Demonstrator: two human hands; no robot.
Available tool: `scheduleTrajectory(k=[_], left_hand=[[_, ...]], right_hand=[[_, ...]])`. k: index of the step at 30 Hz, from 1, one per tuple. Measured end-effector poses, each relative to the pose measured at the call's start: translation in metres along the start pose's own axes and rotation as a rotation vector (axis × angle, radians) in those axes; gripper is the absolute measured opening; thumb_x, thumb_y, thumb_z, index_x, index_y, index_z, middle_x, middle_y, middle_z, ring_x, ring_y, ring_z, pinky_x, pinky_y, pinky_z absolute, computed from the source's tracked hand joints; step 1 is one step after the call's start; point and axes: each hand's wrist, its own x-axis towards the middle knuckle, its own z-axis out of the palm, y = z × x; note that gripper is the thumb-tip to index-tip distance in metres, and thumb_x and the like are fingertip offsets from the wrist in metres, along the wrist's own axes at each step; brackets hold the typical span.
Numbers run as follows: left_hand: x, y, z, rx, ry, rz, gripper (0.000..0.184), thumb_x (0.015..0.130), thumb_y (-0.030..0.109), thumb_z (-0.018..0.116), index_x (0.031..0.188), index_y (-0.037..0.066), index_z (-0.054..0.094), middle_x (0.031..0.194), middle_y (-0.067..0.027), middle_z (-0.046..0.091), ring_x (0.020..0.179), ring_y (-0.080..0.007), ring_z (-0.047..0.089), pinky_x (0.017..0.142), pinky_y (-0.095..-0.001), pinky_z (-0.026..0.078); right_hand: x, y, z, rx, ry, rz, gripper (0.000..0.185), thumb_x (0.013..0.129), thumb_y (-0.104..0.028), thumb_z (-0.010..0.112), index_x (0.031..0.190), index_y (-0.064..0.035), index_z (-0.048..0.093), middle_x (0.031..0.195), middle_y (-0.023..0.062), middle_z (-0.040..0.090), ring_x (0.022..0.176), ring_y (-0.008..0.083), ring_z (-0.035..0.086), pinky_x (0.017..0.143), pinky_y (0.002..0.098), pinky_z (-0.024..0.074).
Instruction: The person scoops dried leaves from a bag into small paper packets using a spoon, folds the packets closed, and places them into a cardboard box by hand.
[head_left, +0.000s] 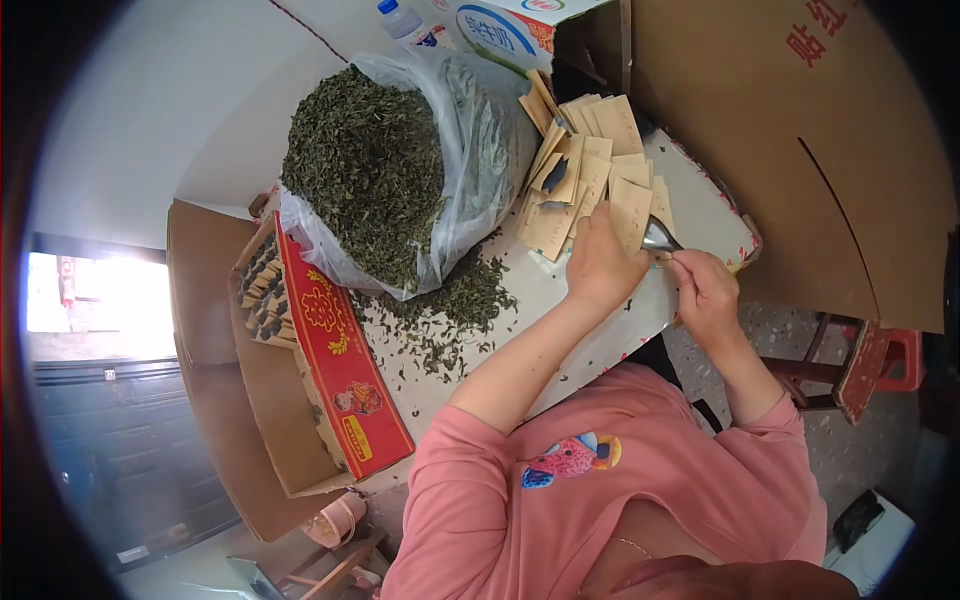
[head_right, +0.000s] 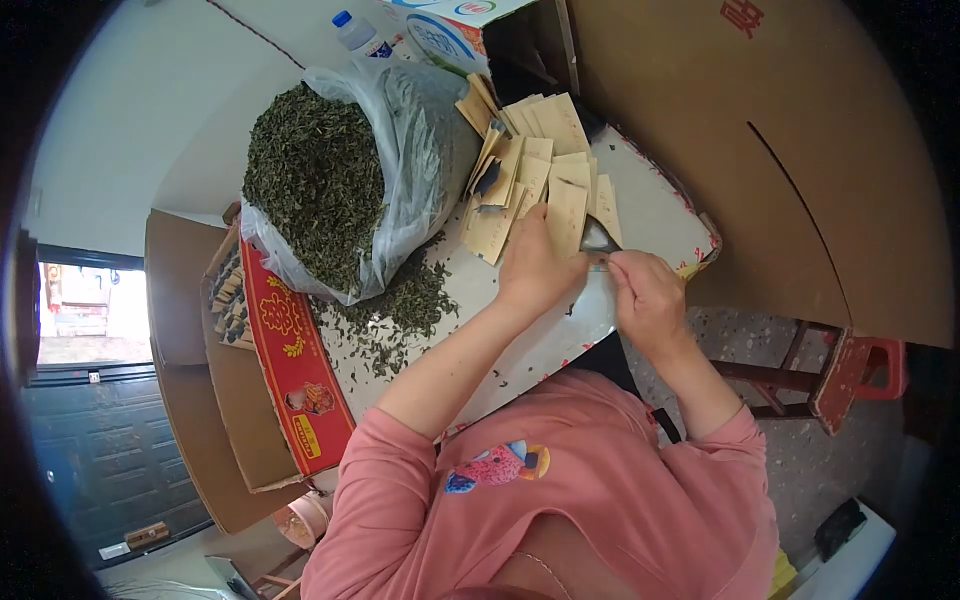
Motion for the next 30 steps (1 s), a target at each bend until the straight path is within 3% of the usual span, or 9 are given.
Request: scheduleTrajectory(k=[4, 7, 10, 13, 15, 21, 28, 30], left_hand=[[-0.013, -0.033, -0.001, -0.111, 0.075, 0.117, 0.072, 0.071, 0.015, 0.073, 0.131, -0.002, 0.039, 0.120, -0.0219, 0.050, 0.115, -0.0379, 0.048, 0.098, -0.0415, 0.041], [-0.039, -0.055, -0.017, -0.137, 0.246, 0.291, 0.066, 0.068, 0.010, 0.073, 0.126, 0.000, 0.043, 0.114, -0.0209, 0.053, 0.108, -0.0382, 0.049, 0.094, -0.0436, 0.040], [-0.060, -0.073, -0.041, 0.054, 0.311, 0.271, 0.063, 0.067, 0.010, 0.072, 0.124, 0.002, 0.046, 0.114, -0.0182, 0.054, 0.107, -0.0366, 0.050, 0.092, -0.0436, 0.040], [-0.075, -0.088, -0.061, 0.100, 0.350, 0.196, 0.062, 0.066, 0.010, 0.072, 0.122, 0.004, 0.048, 0.116, -0.0169, 0.053, 0.110, -0.0360, 0.049, 0.095, -0.0448, 0.038], [-0.081, -0.098, -0.068, 0.131, 0.379, 0.192, 0.062, 0.066, 0.009, 0.072, 0.123, 0.003, 0.047, 0.117, -0.0173, 0.052, 0.111, -0.0364, 0.048, 0.096, -0.0453, 0.038], [-0.090, -0.121, -0.064, 0.122, 0.468, 0.279, 0.066, 0.065, 0.005, 0.069, 0.125, 0.001, 0.042, 0.121, -0.0216, 0.048, 0.116, -0.0390, 0.045, 0.099, -0.0477, 0.036], [-0.090, -0.117, -0.062, -0.114, 0.458, 0.210, 0.067, 0.065, 0.004, 0.072, 0.125, 0.000, 0.042, 0.114, -0.0211, 0.049, 0.107, -0.0379, 0.050, 0.093, -0.0422, 0.042], [-0.091, -0.120, -0.064, -0.138, 0.479, 0.182, 0.067, 0.066, 0.005, 0.075, 0.124, 0.001, 0.042, 0.112, -0.0196, 0.050, 0.105, -0.0361, 0.051, 0.092, -0.0403, 0.043]], right_hand=[[0.002, -0.012, -0.003, 0.017, -0.016, -0.053, 0.010, 0.080, 0.002, 0.066, 0.090, 0.0011, 0.063, 0.084, 0.0158, 0.066, 0.078, 0.0318, 0.065, 0.070, 0.0370, 0.0522], [0.004, -0.018, -0.003, 0.084, -0.004, -0.016, 0.011, 0.080, 0.003, 0.066, 0.090, 0.0014, 0.064, 0.084, 0.0164, 0.066, 0.077, 0.0317, 0.065, 0.069, 0.0365, 0.0521], [0.008, -0.026, -0.003, 0.181, -0.010, -0.002, 0.011, 0.083, 0.003, 0.065, 0.094, 0.0020, 0.064, 0.086, 0.0157, 0.066, 0.076, 0.0266, 0.065, 0.069, 0.0334, 0.0517], [0.028, -0.045, -0.001, 0.254, -0.046, -0.171, 0.016, 0.080, 0.006, 0.065, 0.095, 0.0024, 0.063, 0.085, 0.0160, 0.066, 0.076, 0.0284, 0.065, 0.068, 0.0341, 0.0517], [0.041, -0.058, 0.005, 0.200, -0.157, -0.422, 0.024, 0.068, 0.002, 0.066, 0.091, 0.0006, 0.062, 0.085, 0.0122, 0.065, 0.073, 0.0290, 0.064, 0.065, 0.0375, 0.0511], [0.062, -0.090, 0.023, 0.150, -0.427, -0.714, 0.027, 0.062, 0.000, 0.062, 0.089, 0.0006, 0.062, 0.088, 0.0134, 0.063, 0.071, 0.0297, 0.062, 0.063, 0.0384, 0.0500], [0.071, -0.111, 0.044, 0.160, -0.558, -0.691, 0.023, 0.063, 0.000, 0.062, 0.086, -0.0016, 0.062, 0.085, 0.0103, 0.065, 0.071, 0.0274, 0.061, 0.064, 0.0377, 0.0490], [0.075, -0.117, 0.049, 0.158, -0.579, -0.678, 0.015, 0.069, 0.000, 0.063, 0.084, -0.0013, 0.063, 0.079, 0.0117, 0.065, 0.070, 0.0281, 0.062, 0.062, 0.0384, 0.0489]])
